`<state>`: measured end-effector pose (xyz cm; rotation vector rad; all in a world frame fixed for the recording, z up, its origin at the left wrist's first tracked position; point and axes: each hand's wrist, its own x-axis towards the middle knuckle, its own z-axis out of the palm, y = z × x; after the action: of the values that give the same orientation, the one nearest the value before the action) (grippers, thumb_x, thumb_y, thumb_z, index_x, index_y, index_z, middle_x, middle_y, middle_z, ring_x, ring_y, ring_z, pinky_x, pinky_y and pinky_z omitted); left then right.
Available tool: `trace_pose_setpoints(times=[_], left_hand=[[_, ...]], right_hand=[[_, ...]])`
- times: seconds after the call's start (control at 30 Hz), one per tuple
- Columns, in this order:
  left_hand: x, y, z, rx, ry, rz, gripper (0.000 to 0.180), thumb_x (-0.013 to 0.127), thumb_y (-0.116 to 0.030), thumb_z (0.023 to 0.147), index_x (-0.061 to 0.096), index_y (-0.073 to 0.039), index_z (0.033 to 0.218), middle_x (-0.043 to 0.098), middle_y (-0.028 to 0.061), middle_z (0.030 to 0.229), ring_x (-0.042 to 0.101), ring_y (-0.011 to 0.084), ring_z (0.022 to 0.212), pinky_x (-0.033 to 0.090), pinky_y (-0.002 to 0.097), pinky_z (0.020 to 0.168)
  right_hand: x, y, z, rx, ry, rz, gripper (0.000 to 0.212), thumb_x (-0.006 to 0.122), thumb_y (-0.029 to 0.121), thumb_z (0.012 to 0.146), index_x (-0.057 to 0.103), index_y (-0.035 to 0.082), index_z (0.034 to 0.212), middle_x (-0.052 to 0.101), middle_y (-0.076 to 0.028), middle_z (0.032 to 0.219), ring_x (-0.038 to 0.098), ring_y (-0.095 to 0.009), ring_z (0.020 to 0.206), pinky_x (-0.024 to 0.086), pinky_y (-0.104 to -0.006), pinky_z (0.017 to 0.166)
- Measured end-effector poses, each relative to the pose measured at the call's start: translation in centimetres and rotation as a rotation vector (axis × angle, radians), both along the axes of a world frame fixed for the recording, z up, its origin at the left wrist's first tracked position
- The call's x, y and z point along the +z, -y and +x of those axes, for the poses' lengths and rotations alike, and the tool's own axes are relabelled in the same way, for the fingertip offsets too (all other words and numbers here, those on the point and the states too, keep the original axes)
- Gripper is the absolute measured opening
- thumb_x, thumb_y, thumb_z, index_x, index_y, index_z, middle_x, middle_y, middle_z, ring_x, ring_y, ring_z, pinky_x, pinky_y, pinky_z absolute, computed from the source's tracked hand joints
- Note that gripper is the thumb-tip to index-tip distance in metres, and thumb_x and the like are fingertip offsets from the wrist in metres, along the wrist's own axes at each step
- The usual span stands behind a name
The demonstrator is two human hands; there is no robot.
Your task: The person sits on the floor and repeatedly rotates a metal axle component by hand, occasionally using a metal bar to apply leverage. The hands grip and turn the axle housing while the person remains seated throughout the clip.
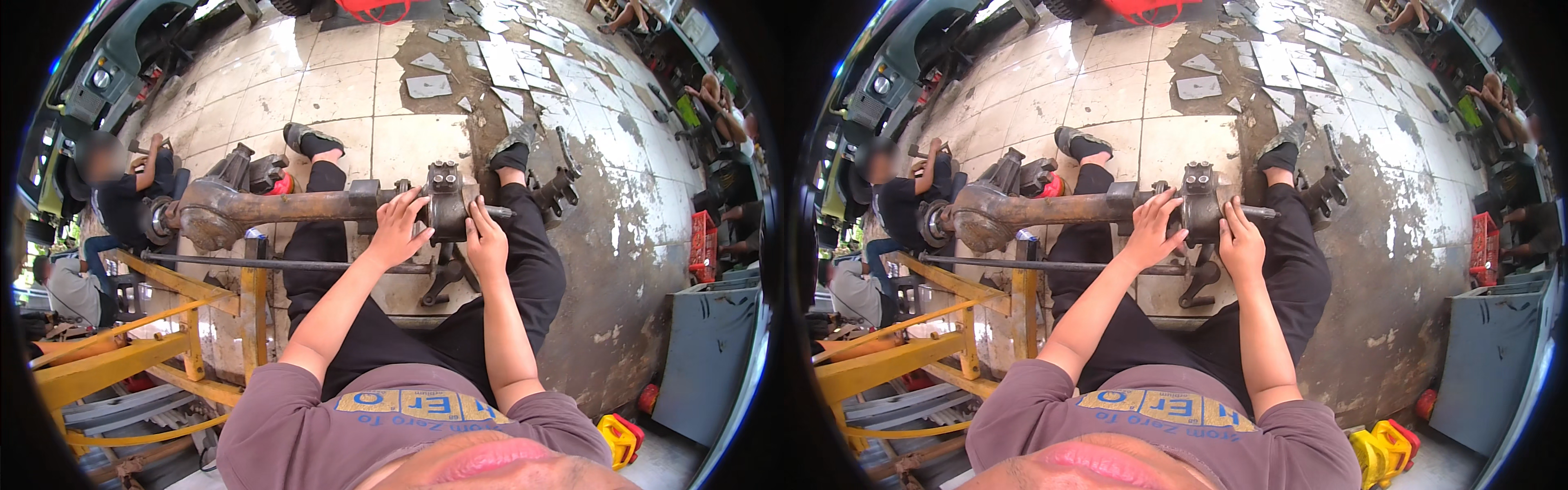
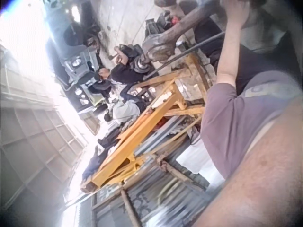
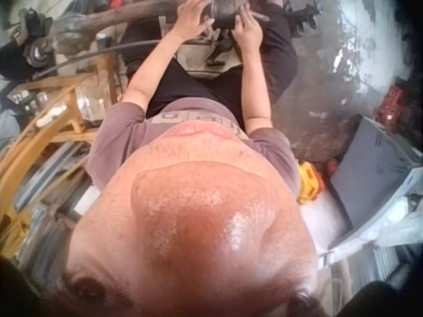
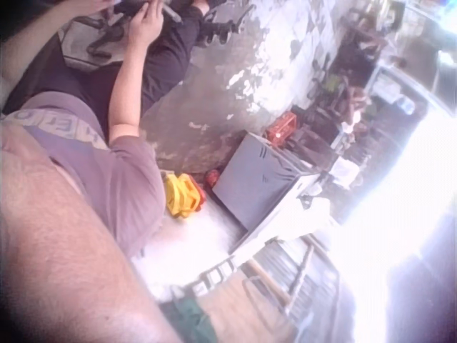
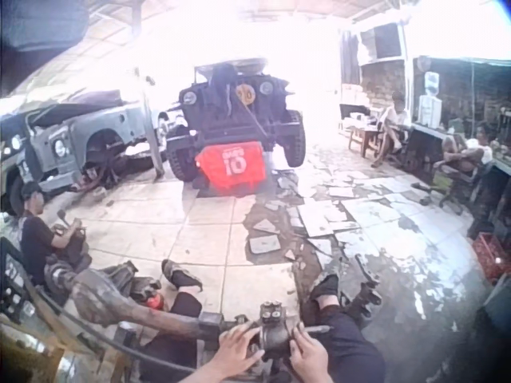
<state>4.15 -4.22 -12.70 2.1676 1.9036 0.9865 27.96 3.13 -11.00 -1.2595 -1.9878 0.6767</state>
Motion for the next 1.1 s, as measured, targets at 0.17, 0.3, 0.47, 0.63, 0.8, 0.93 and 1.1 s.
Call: trace_pose_setpoints(times=[0.17, 0.3, 0.47, 0.63, 0.8, 0.93, 1.1], left_hand=[[0.3, -0.2, 0.1, -0.015, 0.018, -0.008, 0.073, 0.075, -0.042, 0.102, 0.045, -0.017, 0.164, 0.044, 0.0115, 0.172, 0.040, 0.0331, 0.158, 0.029, 0.0530, 0.123], [0.4, 0.2, 0.4, -0.010, 0.004, -0.017, 0.073, 0.074, -0.041, 0.102, 0.045, -0.017, 0.164, 0.043, 0.0116, 0.173, 0.040, 0.0333, 0.158, 0.028, 0.0531, 0.124], [0.5, 0.0, 0.1, -0.019, 0.019, -0.017, 0.073, 0.073, -0.044, 0.103, 0.046, -0.017, 0.165, 0.044, 0.0117, 0.172, 0.040, 0.0338, 0.158, 0.027, 0.0529, 0.126], [0.4, 0.1, 0.1, -0.014, -0.008, 0.006, 0.074, 0.075, -0.042, 0.101, 0.046, -0.017, 0.164, 0.045, 0.0106, 0.171, 0.041, 0.0329, 0.157, 0.029, 0.0520, 0.124], [0.6, 0.3, 0.0, -0.014, 0.017, -0.010, 0.073, 0.076, -0.039, 0.101, 0.046, -0.017, 0.164, 0.045, 0.0110, 0.172, 0.041, 0.0336, 0.157, 0.028, 0.0532, 0.124], [0.4, 0.1, 0.2, -0.012, 0.010, -0.012, 0.074, 0.075, -0.042, 0.101, 0.045, -0.017, 0.164, 0.045, 0.0109, 0.172, 0.041, 0.0336, 0.157, 0.028, 0.0530, 0.125], [0.3, 0.5, 0.2, 0.009, -0.017, 0.040, 0.072, 0.075, -0.042, 0.101, 0.047, -0.018, 0.163, 0.047, 0.0096, 0.169, 0.043, 0.0311, 0.155, 0.030, 0.0522, 0.121]], right_hand=[[-1.1, -2.8, -0.3, -0.007, -0.020, 0.136, 0.039, 0.068, 0.020, 0.108, 0.074, 0.010, 0.145, 0.069, -0.013, 0.155, 0.075, -0.040, 0.119, 0.059, -0.0450, 0.102], [-1.0, -0.8, -0.1, -0.002, -0.021, 0.096, 0.040, 0.069, 0.020, 0.108, 0.073, 0.010, 0.147, 0.067, -0.013, 0.157, 0.074, -0.039, 0.124, 0.059, -0.0451, 0.104], [-1.1, -2.1, -0.3, 0.011, 0.007, 0.098, 0.042, 0.069, 0.017, 0.108, 0.071, 0.009, 0.149, 0.064, -0.012, 0.161, 0.072, -0.039, 0.128, 0.058, -0.0445, 0.105], [-1.0, -2.1, -0.5, 0.014, -0.054, 0.086, 0.041, 0.068, 0.018, 0.108, 0.072, 0.007, 0.148, 0.064, -0.012, 0.160, 0.073, -0.040, 0.127, 0.058, -0.0451, 0.105], [-1.2, -0.6, 0.0, 0.002, 0.029, 0.050, 0.040, 0.069, 0.018, 0.108, 0.072, 0.007, 0.146, 0.065, -0.013, 0.160, 0.072, -0.040, 0.129, 0.058, -0.0458, 0.106], [-0.5, -2.4, -0.2, 0.030, -0.014, 0.053, 0.040, 0.068, 0.016, 0.108, 0.072, 0.006, 0.147, 0.064, -0.014, 0.161, 0.070, -0.041, 0.130, 0.057, -0.0456, 0.107], [-1.1, -0.9, -0.4, 0.030, 0.018, 0.090, 0.041, 0.069, 0.016, 0.108, 0.071, 0.006, 0.147, 0.065, -0.015, 0.159, 0.071, -0.040, 0.130, 0.057, -0.0459, 0.108]])
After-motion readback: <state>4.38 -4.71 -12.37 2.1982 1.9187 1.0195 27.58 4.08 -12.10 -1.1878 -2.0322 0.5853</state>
